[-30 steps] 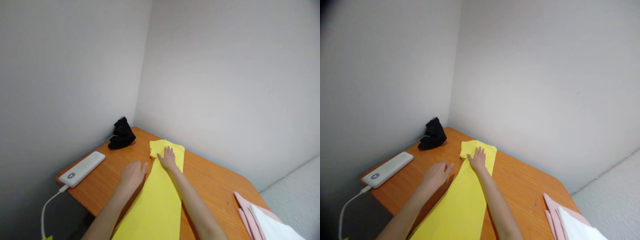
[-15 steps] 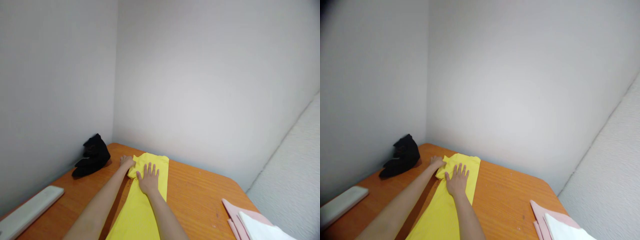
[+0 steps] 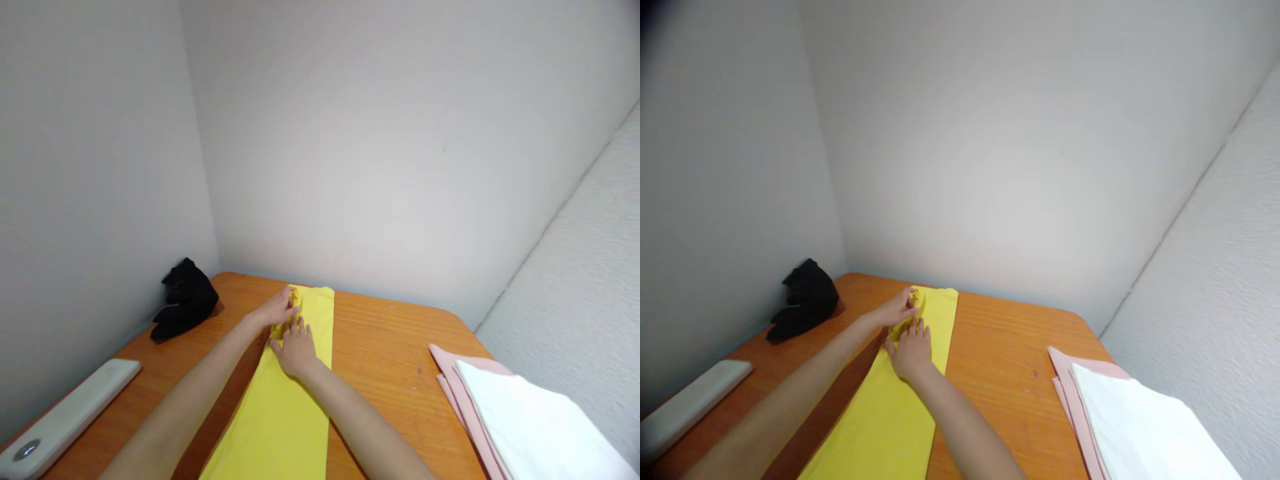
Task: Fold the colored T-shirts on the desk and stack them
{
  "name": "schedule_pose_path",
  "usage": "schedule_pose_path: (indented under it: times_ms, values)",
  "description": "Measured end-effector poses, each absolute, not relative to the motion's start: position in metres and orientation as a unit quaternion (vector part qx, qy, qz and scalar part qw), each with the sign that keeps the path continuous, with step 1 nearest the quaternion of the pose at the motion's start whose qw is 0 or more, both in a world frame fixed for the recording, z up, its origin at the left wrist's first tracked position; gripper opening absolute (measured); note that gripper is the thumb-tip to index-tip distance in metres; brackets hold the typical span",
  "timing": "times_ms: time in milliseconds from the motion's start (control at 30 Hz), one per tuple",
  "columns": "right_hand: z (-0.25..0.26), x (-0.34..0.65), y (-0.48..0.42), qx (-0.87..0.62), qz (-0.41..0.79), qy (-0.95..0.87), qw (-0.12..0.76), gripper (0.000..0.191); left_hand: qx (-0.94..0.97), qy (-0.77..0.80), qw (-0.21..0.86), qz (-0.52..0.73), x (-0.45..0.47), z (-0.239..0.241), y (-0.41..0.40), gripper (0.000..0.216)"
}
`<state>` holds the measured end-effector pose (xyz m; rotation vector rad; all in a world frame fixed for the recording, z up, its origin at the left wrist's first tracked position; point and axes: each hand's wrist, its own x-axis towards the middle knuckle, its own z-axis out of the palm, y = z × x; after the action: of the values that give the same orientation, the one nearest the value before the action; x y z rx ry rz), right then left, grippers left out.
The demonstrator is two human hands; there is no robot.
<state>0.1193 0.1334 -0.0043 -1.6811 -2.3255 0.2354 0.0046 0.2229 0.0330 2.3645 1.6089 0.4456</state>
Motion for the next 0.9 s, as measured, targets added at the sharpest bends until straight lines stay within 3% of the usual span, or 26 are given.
schedule_pose_path:
  times_ms: [267, 467, 567, 733, 900]
  values:
    - [-0.005, 0.134, 0.006, -0.491, 0.127, -0.858, 0.076, 0.091, 0.858, 0.491, 0.122, 0.091, 0.019, -0.006, 0.174, 0.065]
    - [0.002, 0.166, -0.039, -0.451, 0.135, -0.873, 0.125, 0.078, 0.834, 0.508, 0.149, 0.156, 0.014, 0.02, 0.157, 0.059]
    - [0.001, 0.205, -0.077, -0.413, 0.145, -0.891, 0.115, 0.078, 0.807, 0.526, 0.138, 0.231, -0.017, 0.028, 0.099, 0.058]
    - [-0.018, 0.253, -0.127, -0.374, 0.112, -0.917, 0.086, 0.105, 0.679, 0.649, 0.111, 0.326, -0.072, 0.007, -0.044, 0.044]
    - [-0.031, 0.243, -0.137, -0.387, 0.008, -0.917, 0.097, 0.068, 0.616, 0.748, 0.085, 0.232, -0.075, -0.001, -0.135, 0.048]
